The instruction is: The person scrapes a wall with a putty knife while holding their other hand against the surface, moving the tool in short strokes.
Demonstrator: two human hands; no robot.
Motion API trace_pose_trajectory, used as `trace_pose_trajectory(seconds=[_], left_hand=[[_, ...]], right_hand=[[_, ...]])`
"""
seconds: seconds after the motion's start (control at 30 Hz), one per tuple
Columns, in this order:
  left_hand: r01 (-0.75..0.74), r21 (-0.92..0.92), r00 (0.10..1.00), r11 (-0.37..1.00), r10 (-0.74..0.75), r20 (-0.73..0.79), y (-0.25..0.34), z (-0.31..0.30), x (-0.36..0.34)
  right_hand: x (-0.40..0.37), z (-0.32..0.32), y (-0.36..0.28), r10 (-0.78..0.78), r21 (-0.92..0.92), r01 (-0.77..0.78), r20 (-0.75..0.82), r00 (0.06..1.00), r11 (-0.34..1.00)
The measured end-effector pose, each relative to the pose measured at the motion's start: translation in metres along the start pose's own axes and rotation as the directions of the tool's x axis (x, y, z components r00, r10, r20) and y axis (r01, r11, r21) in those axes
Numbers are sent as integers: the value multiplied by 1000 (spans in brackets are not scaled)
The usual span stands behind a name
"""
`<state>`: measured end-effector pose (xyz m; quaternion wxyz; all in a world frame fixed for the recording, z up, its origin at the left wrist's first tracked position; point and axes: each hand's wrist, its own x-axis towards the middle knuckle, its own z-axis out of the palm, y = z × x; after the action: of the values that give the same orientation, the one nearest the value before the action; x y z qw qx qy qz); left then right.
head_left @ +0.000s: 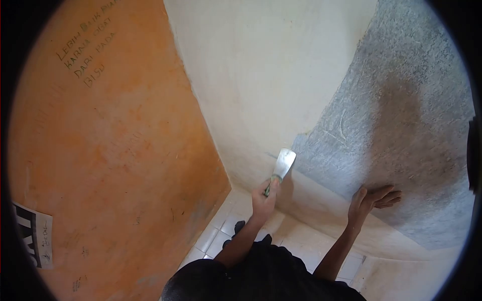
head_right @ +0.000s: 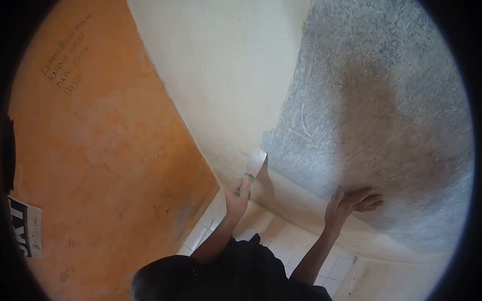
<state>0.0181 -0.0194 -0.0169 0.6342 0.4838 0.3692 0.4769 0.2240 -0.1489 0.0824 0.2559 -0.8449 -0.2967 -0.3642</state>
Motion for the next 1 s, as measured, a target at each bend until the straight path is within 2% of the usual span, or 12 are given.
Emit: trace_pose_trajectory(seconds=[0.07, 0.2, 0.27, 0.3, 0.4, 0.5, 0.57, 0.67, 0.8, 0.87, 1.0], left_hand=[[19, -22, 999, 1000, -18, 43, 13, 3, 9], [20, 43, 999, 999, -22, 42, -9, -9, -1], [128, 29, 991, 991, -129, 28, -9, -9, -4], [133, 31, 991, 991, -134, 24, -7, -10, -5], [72, 112, 997, 991, -75, 24, -6, -16, -5], [30, 55, 999, 998, -32, 35, -14, -15, 3], [60, -51, 995, 997, -56, 77, -16, -8, 6], [19, 24, 997, 1000, -21, 70, 38, 10, 18], [2, 54, 996, 999, -6, 85, 11, -4, 5], [40, -3, 997, 999, -39, 61, 2, -7, 3], [84, 7, 994, 996, -84, 70, 19, -6, 11]], right_hand=[[-4, -1, 4, 13, 10, -13, 18, 1000, 1000], [-2, 7, 8, 46, 94, -50, 45, 998, 994], [-4, 12, 9, 61, 141, -70, 69, 996, 988], [-7, 13, 12, 67, 158, -80, 85, 994, 984], [-17, 14, 18, 87, 205, -114, 137, 987, 972], [-18, 19, 20, 95, 267, -139, 172, 981, 954], [-18, 20, 23, 115, 294, -165, 181, 977, 942], [-25, 13, 27, 141, 295, -201, 213, 967, 934], [-18, 11, 23, 147, 345, -240, 273, 951, 907], [-17, 13, 24, 145, 350, -233, 259, 955, 907], [-17, 13, 24, 129, 336, -210, 246, 960, 918]])
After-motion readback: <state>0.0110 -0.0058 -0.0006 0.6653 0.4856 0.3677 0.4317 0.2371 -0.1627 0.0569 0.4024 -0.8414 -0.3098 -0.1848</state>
